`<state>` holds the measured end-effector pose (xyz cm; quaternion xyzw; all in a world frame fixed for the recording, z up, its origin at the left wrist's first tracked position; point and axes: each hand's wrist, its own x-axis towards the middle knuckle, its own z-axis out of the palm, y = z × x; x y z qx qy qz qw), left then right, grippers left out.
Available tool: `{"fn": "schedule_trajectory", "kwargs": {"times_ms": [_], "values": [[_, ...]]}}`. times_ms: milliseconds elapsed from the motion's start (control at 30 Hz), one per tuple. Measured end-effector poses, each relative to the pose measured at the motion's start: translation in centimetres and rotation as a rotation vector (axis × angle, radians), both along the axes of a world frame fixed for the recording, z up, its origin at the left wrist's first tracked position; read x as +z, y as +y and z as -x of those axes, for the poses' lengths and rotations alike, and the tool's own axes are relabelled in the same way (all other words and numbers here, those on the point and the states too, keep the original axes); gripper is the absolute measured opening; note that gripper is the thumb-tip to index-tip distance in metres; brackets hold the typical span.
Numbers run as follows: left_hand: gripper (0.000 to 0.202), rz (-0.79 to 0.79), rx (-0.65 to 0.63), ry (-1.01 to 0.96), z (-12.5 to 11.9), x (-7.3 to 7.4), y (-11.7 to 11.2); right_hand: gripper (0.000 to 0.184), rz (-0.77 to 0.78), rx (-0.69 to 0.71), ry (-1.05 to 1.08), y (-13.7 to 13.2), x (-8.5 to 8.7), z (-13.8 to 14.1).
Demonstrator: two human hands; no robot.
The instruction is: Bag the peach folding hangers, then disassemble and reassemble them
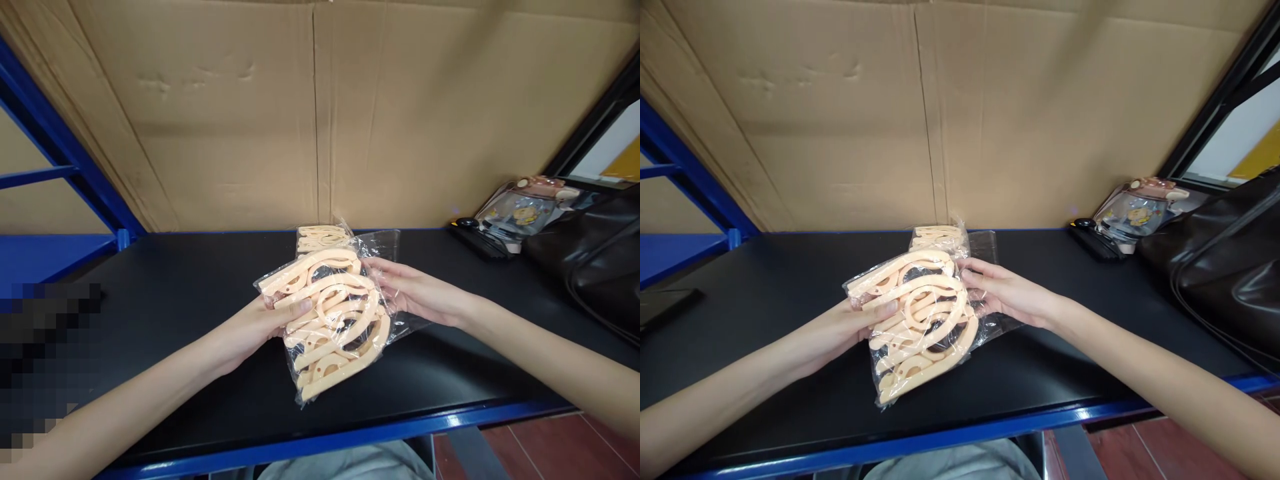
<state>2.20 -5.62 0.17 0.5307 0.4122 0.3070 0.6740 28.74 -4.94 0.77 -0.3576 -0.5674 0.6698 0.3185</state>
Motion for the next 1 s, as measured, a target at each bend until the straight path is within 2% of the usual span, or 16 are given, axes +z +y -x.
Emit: {"fn": "schedule_trajectory", "kwargs": {"times_ms": [233,367,567,700,867,1000], "values": [[0.054,-0.031,-0.043,0.044,0.3,0.2,-0.1,0.057,0.078,0.134,0.122,-0.2,0.0,-0.1],[0.053,-0.018,-0.054,0.064,0.2,0.5,-0.1,0.063,0.11,0.116,0.133,-0.3,-0.2,-0.2],[0.046,-0.005,-0.143,0.058,-0.5,1.1,0.6,0.074,0.053,0.088,0.043,-0.3,-0.7,0.9],[0.041,0.052,-0.182,0.041,-0.7,1.0,1.0,0.066,0.066,-0.001,0.03,-0.3,-1.3,1.6],[0.022,0.118,-0.155,0.011,0.0,0.6,0.8,0.054,0.125,-0.046,0.088,-0.7,-1.6,0.9],[0.031,0.165,-0.155,0.077,1.9,1.1,0.6,0.048,0.131,-0.085,0.102,-1.1,-1.6,-0.3]]}}
